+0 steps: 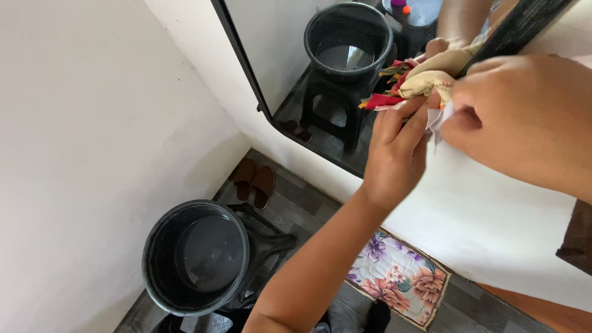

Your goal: The person pours liquid from a purple bottle onto a cloth, then wipes a wall-mounted mirror with the cloth. They rinse the cloth in a bucket of water, wring it out, and continue wiping the mirror surface.

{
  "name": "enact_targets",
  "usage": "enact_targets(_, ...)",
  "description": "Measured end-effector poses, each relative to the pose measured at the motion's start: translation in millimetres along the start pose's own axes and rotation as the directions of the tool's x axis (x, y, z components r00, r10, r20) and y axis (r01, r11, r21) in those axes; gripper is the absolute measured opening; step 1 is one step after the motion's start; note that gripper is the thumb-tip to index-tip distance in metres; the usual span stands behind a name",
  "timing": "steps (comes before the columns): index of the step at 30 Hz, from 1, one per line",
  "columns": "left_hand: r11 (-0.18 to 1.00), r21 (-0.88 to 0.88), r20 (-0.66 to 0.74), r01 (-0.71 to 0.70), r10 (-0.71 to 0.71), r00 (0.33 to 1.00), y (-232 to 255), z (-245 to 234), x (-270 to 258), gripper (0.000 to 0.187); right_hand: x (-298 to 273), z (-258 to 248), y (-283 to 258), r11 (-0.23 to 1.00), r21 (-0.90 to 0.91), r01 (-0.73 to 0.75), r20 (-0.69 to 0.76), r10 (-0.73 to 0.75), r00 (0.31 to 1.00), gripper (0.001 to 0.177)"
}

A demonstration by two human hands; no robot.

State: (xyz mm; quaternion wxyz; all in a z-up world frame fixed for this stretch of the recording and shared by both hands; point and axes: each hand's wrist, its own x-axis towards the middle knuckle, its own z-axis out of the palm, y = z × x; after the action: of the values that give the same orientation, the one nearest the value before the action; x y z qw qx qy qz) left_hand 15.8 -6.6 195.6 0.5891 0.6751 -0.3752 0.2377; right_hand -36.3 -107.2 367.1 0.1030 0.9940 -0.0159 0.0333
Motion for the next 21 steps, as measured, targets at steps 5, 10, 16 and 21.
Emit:
enact_targets(5,0.98,0.057,0.129,-0.19,0.181,0.975,-24,-22,-1,0.048,-5,-18,-7,0.991,0.012,0.133,-0.306,-0.123,0.944,0.021)
enact_targets(10,0.933,0.132,0.244,-0.334,0.296,0.924,-48,-41,-2,0.042,-9,-35,-4,0.927,0.088,0.363,-0.595,-0.244,0.766,0.015)
enact_targets(16,0.956,0.168,0.362,-0.243,0.169,0.917,-81,-59,-5,0.032,-9,-34,-1,0.931,0.058,0.361,-0.647,-0.241,0.724,0.015)
enact_targets(21,0.859,0.412,0.368,-0.303,0.148,0.918,-137,-81,-20,0.018,0,-26,8,0.939,0.031,0.342,-0.67,-0.234,0.704,0.015)
